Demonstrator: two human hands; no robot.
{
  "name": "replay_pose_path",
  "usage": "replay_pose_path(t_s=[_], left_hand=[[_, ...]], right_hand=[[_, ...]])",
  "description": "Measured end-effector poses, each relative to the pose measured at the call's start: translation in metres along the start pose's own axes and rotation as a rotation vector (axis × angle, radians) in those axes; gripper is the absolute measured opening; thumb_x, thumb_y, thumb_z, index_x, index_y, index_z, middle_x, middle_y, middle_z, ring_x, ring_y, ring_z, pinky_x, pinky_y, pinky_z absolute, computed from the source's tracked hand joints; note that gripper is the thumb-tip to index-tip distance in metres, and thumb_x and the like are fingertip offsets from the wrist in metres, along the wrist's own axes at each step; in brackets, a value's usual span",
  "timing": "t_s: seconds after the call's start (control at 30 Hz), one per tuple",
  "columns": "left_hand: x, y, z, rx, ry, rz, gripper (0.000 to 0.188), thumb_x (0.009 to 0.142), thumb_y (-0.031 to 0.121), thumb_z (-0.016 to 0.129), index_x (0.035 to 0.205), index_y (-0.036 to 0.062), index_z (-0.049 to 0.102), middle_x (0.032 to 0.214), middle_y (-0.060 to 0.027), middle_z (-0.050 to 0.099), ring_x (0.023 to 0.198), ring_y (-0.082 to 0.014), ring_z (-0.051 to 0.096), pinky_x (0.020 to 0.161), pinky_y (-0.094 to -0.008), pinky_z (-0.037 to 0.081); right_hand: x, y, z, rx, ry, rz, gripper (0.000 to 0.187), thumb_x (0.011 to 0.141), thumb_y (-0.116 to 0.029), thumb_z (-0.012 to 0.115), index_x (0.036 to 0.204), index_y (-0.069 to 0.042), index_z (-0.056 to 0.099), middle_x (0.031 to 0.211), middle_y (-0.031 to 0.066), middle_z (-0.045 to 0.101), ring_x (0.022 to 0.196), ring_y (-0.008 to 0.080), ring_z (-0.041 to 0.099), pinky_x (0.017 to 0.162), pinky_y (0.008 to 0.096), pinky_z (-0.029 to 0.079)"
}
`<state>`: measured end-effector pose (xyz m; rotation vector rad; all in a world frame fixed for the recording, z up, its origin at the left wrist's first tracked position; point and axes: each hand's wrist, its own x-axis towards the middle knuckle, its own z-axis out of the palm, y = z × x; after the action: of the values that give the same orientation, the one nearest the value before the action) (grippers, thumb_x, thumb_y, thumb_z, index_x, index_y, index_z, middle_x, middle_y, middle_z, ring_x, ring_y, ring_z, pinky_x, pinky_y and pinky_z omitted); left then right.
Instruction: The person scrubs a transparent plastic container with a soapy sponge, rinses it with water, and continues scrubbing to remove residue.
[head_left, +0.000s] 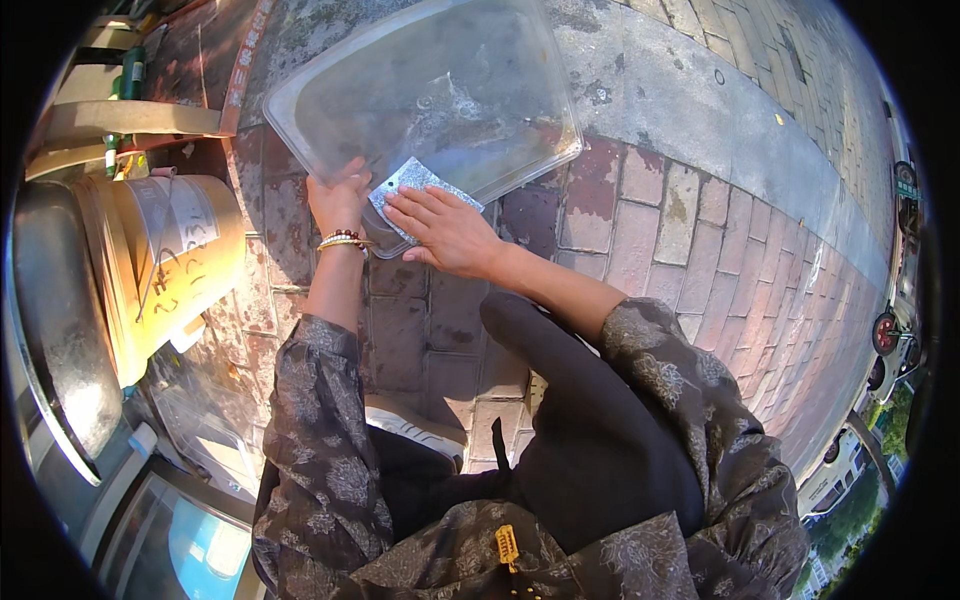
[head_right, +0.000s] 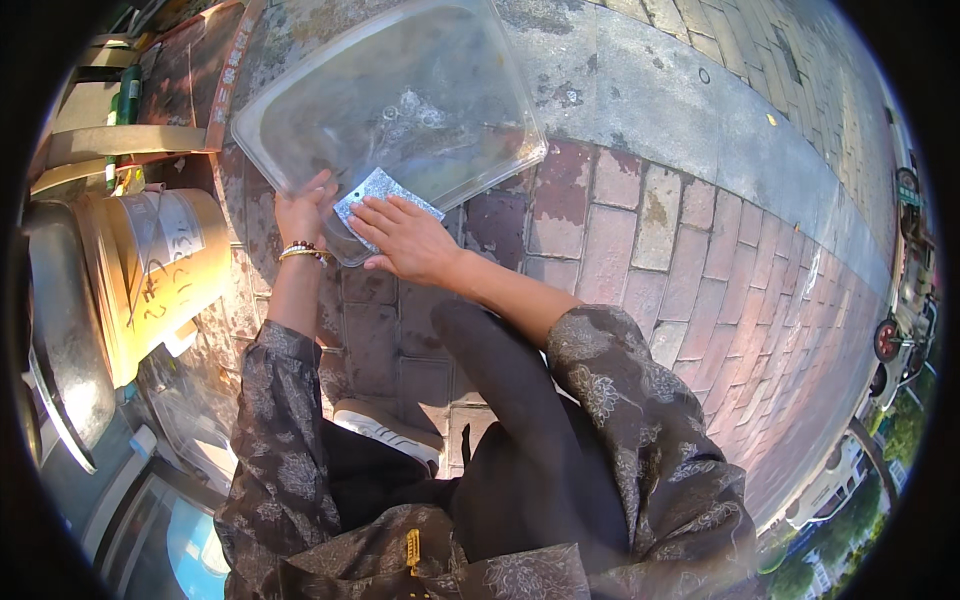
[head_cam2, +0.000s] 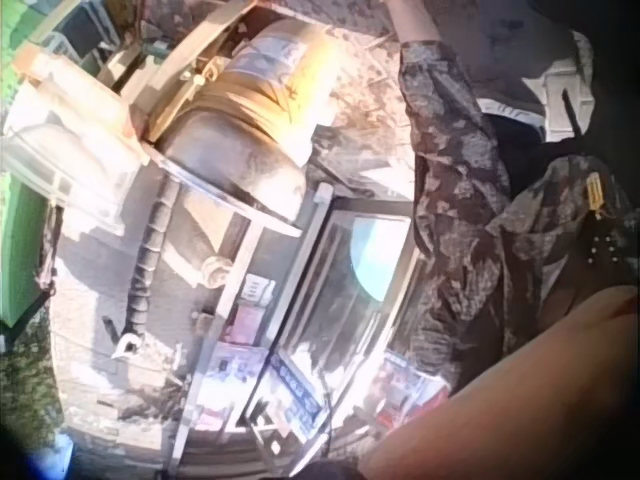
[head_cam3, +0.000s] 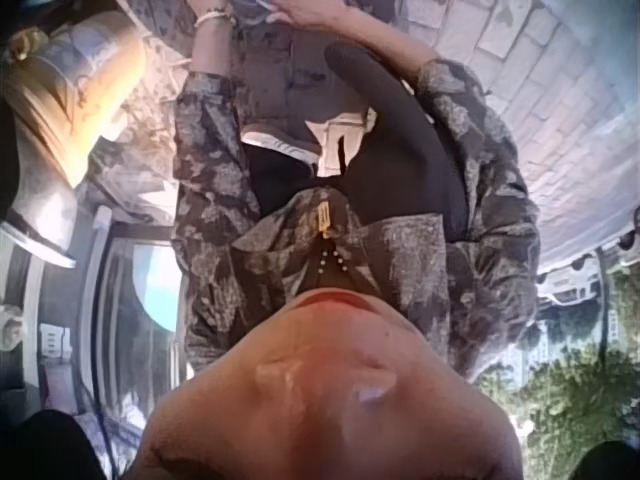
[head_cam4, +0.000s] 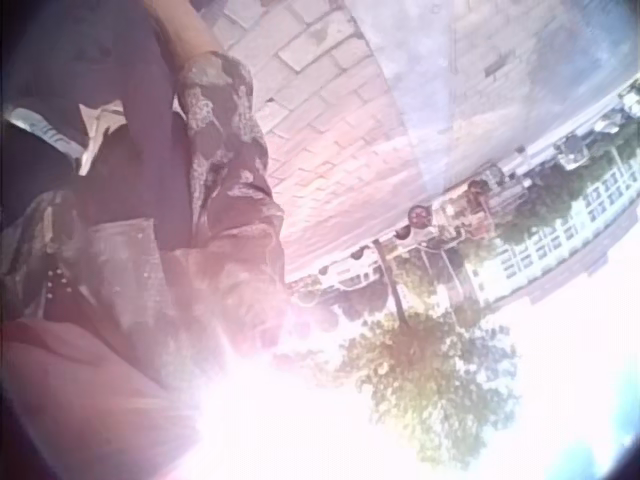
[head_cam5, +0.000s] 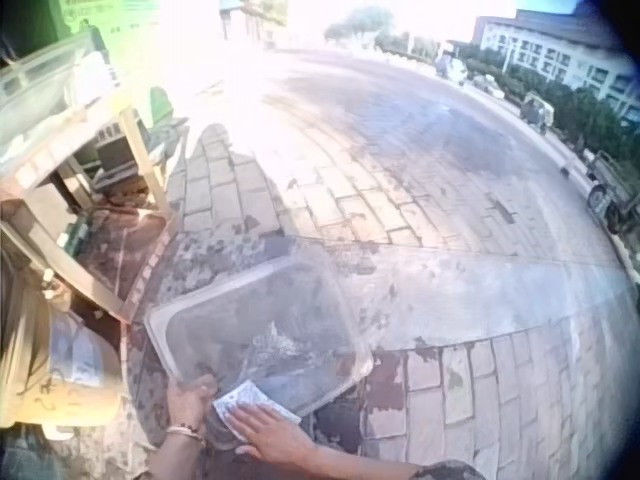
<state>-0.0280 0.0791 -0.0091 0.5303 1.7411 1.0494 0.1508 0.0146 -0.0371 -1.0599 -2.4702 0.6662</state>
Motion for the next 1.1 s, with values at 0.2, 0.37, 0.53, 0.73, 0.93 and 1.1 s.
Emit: replay_pose_path(t_s=[0.2, 0.37, 0.53, 0.73, 0.93, 1.1], left_hand=[[-0.01, -0.014, -0.003, -0.081, 0.035, -0.028, 0.059, 0.087, -0.005, 0.053, 0.14, 0.0089, 0.034, 0.12, -0.0147, 0.067, 0.094, -0.024, 0.069, 0.077, -0.0332, 0.053], [-0.02, -0.02, 0.007, -0.077, 0.051, -0.009, 0.062, 0.089, -0.009, 0.048, 0.145, 0.0057, 0.027, 0.122, -0.0186, 0.066, 0.097, -0.0276, 0.07, 0.077, -0.0347, 0.055], [-0.023, -0.029, 0.009, -0.074, 0.075, -0.001, 0.058, 0.089, -0.008, 0.049, 0.143, 0.0048, 0.03, 0.121, -0.0184, 0.067, 0.096, -0.0273, 0.07, 0.076, -0.035, 0.055], [-0.025, -0.019, 0.004, -0.145, 0.089, -0.044, 0.052, 0.084, -0.009, 0.054, 0.132, 0.0041, 0.04, 0.116, -0.0172, 0.067, 0.09, -0.0214, 0.068, 0.067, -0.0277, 0.05], [-0.029, -0.026, 0.014, -0.179, 0.121, -0.07, 0.05, 0.085, -0.009, 0.054, 0.131, 0.0037, 0.041, 0.115, -0.0163, 0.067, 0.085, -0.0202, 0.067, 0.065, -0.0271, 0.05], [-0.025, -0.023, 0.021, -0.177, 0.103, -0.068, 0.052, 0.085, -0.01, 0.053, 0.133, 0.0036, 0.04, 0.113, -0.0164, 0.068, 0.084, -0.0198, 0.067, 0.064, -0.0267, 0.05]], right_hand=[[-0.049, 0.101, -0.062, -0.078, 0.026, 0.147, 0.044, 0.089, -0.007, 0.061, 0.132, -0.014, 0.059, 0.141, 0.0031, 0.055, 0.135, 0.0238, 0.046, 0.113, 0.045, 0.033], [-0.036, 0.096, -0.063, 0.012, 0.087, 0.098, 0.023, 0.068, 0.008, 0.063, 0.084, -0.008, 0.056, 0.097, 0.006, 0.058, 0.099, 0.03, 0.054, 0.079, 0.0415, 0.042], [0.004, 0.019, 0.002, 0.142, 0.008, 0.023, 0.021, 0.067, -0.007, 0.076, 0.082, -0.01, 0.061, 0.093, 0.0036, 0.058, 0.098, 0.0263, 0.056, 0.081, 0.0393, 0.047], [-0.033, 0.13, -0.084, 0.089, -0.056, 0.132, 0.023, 0.069, -0.011, 0.078, 0.088, -0.012, 0.065, 0.103, 0.0008, 0.062, 0.105, 0.0254, 0.056, 0.084, 0.0413, 0.044], [-0.033, 0.107, -0.057, 0.173, 0.017, 0.168, 0.024, 0.066, -0.007, 0.079, 0.083, -0.011, 0.064, 0.1, 0.0015, 0.062, 0.102, 0.0271, 0.055, 0.086, 0.0412, 0.042], [-0.001, 0.023, -0.006, 0.219, -0.042, 0.125, 0.025, 0.069, -0.012, 0.079, 0.087, -0.013, 0.062, 0.101, 0.0014, 0.059, 0.105, 0.0248, 0.055, 0.088, 0.0389, 0.041]])
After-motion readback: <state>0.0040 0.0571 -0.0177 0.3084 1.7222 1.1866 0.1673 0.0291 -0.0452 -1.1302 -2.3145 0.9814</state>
